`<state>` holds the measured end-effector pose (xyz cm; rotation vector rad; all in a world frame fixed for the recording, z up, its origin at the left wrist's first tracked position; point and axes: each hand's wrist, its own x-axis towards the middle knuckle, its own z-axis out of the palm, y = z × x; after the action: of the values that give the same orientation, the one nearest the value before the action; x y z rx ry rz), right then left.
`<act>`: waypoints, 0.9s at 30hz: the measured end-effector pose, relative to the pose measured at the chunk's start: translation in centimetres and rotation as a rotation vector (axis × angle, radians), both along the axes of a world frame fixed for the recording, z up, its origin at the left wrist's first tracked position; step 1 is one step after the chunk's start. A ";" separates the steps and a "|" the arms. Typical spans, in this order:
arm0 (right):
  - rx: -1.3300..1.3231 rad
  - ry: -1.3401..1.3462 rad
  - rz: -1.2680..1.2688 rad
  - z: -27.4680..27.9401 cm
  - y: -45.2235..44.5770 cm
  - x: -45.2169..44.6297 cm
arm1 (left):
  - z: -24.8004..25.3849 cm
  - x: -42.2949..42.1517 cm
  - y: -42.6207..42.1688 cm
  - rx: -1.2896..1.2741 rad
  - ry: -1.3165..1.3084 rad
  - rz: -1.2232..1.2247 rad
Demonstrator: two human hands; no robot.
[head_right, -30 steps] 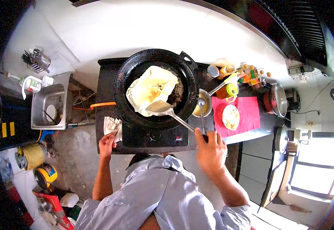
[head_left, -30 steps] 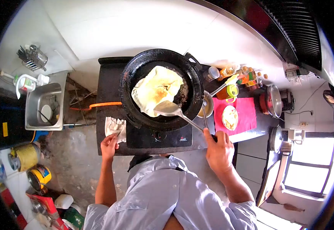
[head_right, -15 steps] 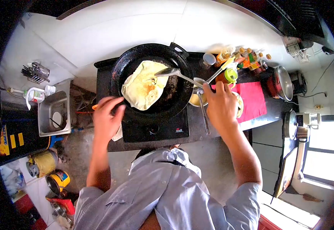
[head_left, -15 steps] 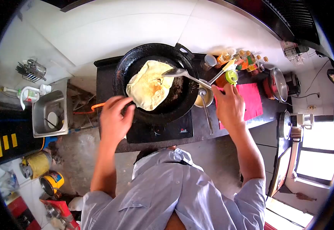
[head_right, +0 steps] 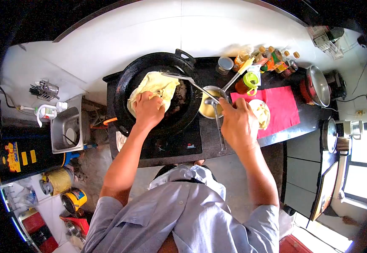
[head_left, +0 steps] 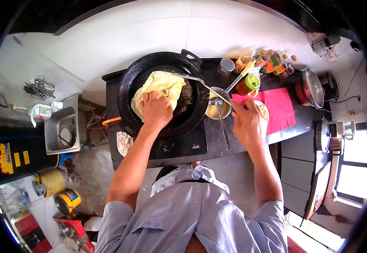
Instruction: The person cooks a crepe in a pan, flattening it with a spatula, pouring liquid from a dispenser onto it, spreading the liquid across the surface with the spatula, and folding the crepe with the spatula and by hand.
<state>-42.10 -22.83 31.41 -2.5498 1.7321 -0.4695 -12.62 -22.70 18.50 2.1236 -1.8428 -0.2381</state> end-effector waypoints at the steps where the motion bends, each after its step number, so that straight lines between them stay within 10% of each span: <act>1: 0.010 -0.022 0.000 0.0 0.1 -0.3 | 0.0 -0.2 -0.2 0.021 -0.011 0.007; 8: 0.012 -0.065 0.031 -0.3 0.5 -2.9 | 4.5 -5.3 4.1 -0.095 0.092 -0.316; 27: -0.262 0.139 0.286 -5.6 -1.9 7.5 | 5.6 11.1 9.7 -0.344 0.277 0.263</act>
<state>-34.60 -24.73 25.84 -3.0189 1.3844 -0.5466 -1.51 -12.97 24.11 1.9512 -1.3262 -0.1334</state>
